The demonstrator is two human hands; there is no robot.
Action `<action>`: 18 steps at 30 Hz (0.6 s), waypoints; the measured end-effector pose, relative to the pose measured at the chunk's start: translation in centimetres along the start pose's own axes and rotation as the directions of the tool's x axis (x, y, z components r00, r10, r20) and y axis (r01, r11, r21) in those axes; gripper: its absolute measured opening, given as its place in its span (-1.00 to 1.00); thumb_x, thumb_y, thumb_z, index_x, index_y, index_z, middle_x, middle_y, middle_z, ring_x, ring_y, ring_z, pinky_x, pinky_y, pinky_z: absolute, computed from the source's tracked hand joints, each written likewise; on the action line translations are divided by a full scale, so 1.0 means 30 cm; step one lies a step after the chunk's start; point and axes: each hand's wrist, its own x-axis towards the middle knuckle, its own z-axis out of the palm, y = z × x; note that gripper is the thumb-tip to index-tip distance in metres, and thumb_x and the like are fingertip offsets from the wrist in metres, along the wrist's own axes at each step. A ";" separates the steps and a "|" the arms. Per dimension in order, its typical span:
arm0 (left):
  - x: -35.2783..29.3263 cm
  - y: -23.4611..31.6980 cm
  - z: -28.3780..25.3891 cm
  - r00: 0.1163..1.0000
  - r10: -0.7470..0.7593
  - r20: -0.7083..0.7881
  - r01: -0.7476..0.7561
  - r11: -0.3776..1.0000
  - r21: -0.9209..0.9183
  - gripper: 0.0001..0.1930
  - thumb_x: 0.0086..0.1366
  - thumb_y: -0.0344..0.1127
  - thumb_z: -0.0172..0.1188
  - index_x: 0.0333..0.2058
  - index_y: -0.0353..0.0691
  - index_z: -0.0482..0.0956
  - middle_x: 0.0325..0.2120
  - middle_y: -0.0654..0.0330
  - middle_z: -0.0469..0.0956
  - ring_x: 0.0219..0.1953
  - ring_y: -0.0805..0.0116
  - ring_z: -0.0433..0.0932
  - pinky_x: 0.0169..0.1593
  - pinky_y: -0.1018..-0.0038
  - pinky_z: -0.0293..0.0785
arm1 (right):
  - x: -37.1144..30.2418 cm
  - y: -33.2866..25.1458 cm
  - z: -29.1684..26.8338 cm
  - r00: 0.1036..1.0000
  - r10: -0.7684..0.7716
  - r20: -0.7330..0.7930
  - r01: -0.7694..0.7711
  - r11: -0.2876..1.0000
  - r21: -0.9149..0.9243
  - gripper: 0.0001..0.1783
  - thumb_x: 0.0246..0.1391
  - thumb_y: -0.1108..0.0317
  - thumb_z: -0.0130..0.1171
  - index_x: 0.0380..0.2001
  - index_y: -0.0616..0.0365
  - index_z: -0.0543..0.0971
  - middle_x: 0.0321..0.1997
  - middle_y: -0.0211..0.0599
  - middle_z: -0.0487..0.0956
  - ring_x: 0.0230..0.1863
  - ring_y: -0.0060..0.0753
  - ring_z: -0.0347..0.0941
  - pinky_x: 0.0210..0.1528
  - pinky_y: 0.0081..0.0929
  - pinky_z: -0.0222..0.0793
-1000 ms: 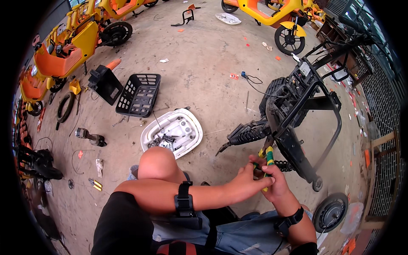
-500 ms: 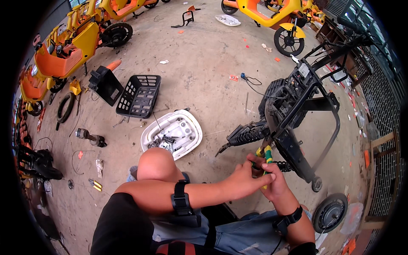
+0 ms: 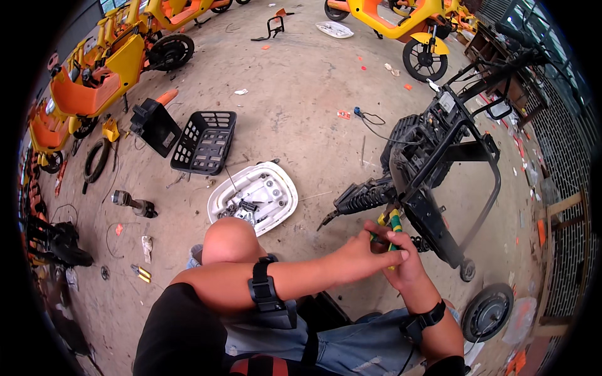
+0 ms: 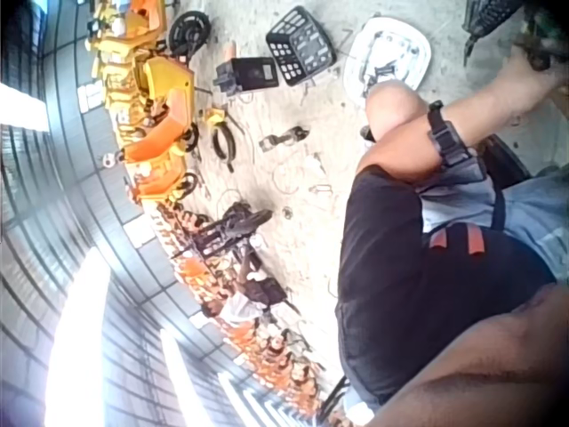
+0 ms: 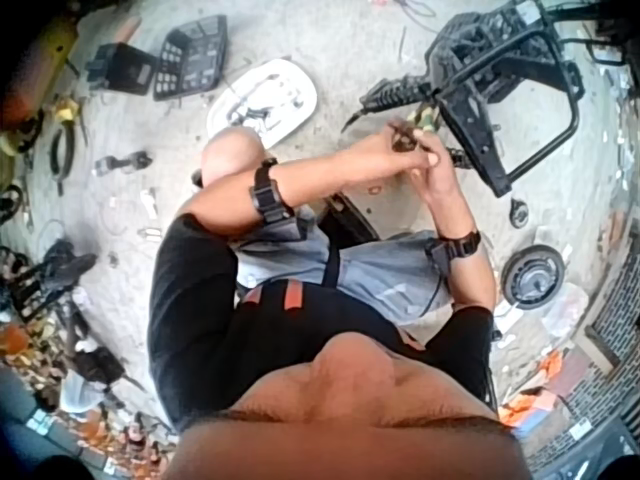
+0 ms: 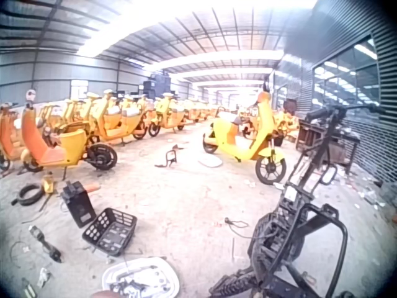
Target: The person sits on a low stool in a workshop and uses pliers to work on the rear suspension of a black scooter frame. They manipulate the suspension springs and frame components while surrounded by other yellow scooters and parts.
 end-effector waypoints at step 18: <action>0.023 -0.004 -0.023 0.988 -0.105 0.114 0.120 0.984 -0.131 -0.07 0.11 0.01 0.27 0.29 -0.44 0.04 0.02 -0.02 0.42 -0.03 0.27 0.47 -0.24 0.40 0.55 | 0.016 0.023 0.040 0.993 -0.079 -0.082 0.073 0.994 -0.076 -0.45 0.12 0.10 0.08 0.08 0.25 0.52 -0.17 -0.35 0.55 -0.19 -0.54 0.42 -0.09 -0.51 0.36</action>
